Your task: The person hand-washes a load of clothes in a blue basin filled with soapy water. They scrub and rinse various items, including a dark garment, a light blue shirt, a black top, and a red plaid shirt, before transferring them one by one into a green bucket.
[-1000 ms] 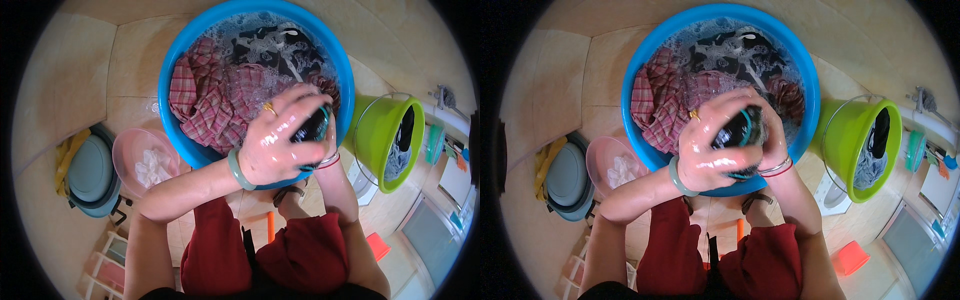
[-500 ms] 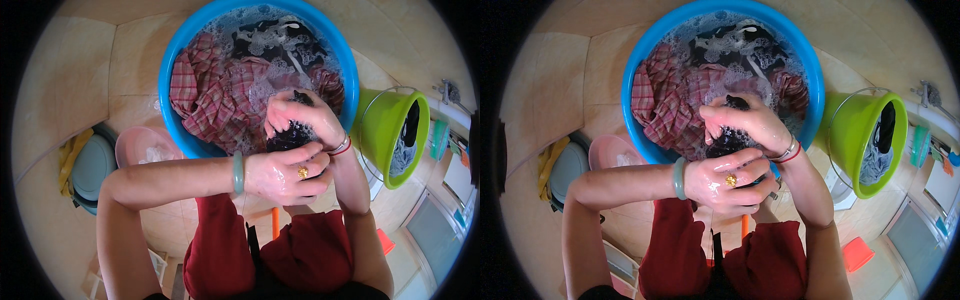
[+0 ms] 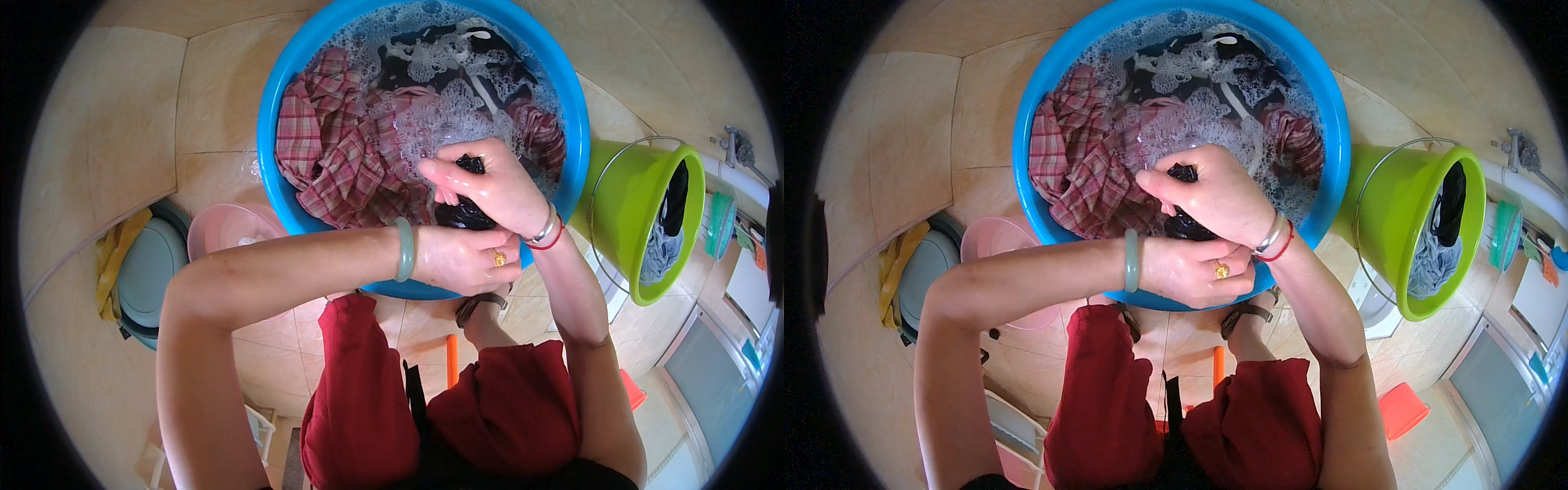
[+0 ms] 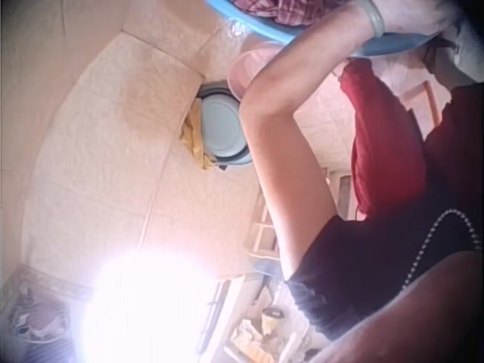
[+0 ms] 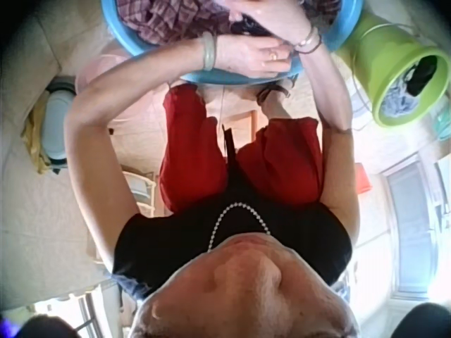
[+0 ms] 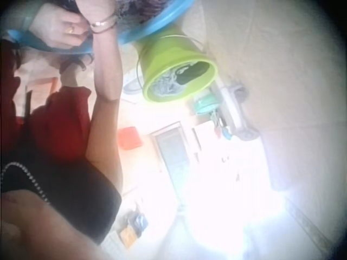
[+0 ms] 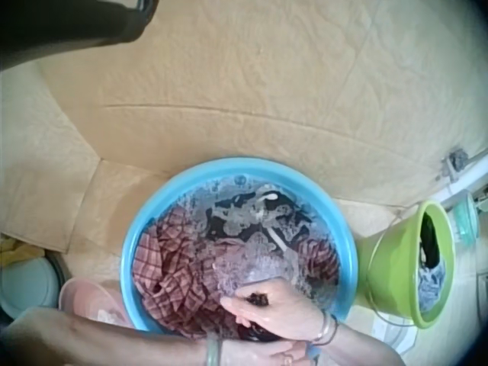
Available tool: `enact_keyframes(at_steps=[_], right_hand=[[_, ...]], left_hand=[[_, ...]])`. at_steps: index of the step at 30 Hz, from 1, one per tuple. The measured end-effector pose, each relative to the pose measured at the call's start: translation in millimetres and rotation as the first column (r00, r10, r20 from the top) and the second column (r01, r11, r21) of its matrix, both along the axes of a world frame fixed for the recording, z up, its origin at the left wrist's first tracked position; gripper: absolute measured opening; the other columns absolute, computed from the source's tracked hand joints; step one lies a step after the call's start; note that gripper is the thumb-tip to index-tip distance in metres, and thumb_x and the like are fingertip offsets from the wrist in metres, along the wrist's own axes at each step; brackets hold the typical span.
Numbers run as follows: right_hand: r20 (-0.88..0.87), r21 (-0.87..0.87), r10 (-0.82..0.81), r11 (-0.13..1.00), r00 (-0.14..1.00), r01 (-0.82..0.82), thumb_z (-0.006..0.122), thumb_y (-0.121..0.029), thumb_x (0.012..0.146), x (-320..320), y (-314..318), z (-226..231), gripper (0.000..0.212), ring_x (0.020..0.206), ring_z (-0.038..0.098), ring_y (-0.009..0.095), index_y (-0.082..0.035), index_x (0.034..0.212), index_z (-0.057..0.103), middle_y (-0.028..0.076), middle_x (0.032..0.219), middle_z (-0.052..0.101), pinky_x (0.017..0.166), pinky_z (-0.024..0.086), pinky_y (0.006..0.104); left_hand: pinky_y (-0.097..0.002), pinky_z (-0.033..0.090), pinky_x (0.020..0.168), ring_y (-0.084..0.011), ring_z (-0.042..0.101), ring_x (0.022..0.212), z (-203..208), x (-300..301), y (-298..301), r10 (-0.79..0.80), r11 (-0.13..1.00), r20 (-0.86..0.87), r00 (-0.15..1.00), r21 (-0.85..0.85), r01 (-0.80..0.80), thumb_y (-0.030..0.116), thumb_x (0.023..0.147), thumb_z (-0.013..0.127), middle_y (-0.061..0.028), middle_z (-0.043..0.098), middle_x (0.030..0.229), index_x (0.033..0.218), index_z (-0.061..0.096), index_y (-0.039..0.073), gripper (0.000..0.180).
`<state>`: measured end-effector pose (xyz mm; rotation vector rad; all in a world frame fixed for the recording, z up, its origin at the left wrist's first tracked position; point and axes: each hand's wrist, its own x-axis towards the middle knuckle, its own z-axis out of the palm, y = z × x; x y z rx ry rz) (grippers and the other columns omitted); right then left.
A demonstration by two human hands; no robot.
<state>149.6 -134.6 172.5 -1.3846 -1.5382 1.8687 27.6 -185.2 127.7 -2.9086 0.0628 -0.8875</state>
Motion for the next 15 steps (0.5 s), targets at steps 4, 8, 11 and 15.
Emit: enact_keyframes(at_steps=[4, 8, 11, 15], right_hand=[[0.119, 0.099, -0.015, 0.995, 0.993, 0.003, 0.064, -0.03, 0.09, -1, -3, -14, 0.034, 0.057, 0.056, 0.015, 0.001, 0.075, 0.067, 0.008, 0.061, 0.061, 0.06, 0.046, 0.0298], [0.021, 0.016, -0.187, 0.982, 0.982, 0.186, 0.061, -0.031, 0.094, 4, -2, -28, 0.037, 0.063, 0.059, 0.013, 0.0, 0.075, 0.066, 0.005, 0.066, 0.064, 0.064, 0.047, 0.0287], [-0.293, -0.255, -0.476, 0.875, 0.829, 0.412, 0.057, -0.03, 0.098, 17, -2, -30, 0.034, 0.071, 0.06, 0.012, -0.002, 0.08, 0.065, 0.005, 0.078, 0.066, 0.07, 0.048, 0.027], [-0.516, -0.353, -0.642, 0.762, 0.567, 0.542, 0.052, -0.018, 0.1, 32, -14, -18, 0.026, 0.1, 0.064, 0.017, 0.003, 0.112, 0.063, 0.01, 0.108, 0.067, 0.09, 0.05, 0.0303]], left_hand=[[-0.0311, 0.047, 0.089, -0.0174, 0.058, 0.094, -11, 1, 2, -0.032, 0.999, -0.076, 0.997, -0.006, 0.032, 0.029, 0.066, 0.058, -0.0014, 0.053, 0.095, 0.083, 0.062, 0.015, 0.023], [-0.0367, 0.046, 0.095, -0.0219, 0.057, 0.097, -11, -9, 12, -0.105, 0.976, -0.058, 0.993, -0.199, 0.092, 0.029, 0.064, 0.058, -0.003, 0.053, 0.098, 0.075, 0.061, 0.016, 0.018], [-0.0445, 0.046, 0.099, -0.0275, 0.058, 0.106, 21, -25, 29, 0.086, 0.793, 0.227, 0.97, -0.605, 0.071, 0.018, 0.066, 0.067, -0.0095, 0.06, 0.104, 0.082, 0.061, 0.012, 0.018], [-0.0399, 0.048, 0.09, -0.0251, 0.06, 0.091, 45, -26, 29, 0.877, -0.06, -0.004, 0.481, -0.993, 0.101, 0.014, 0.084, 0.073, -0.0054, 0.062, 0.101, 0.102, 0.063, 0.009, 0.02]])
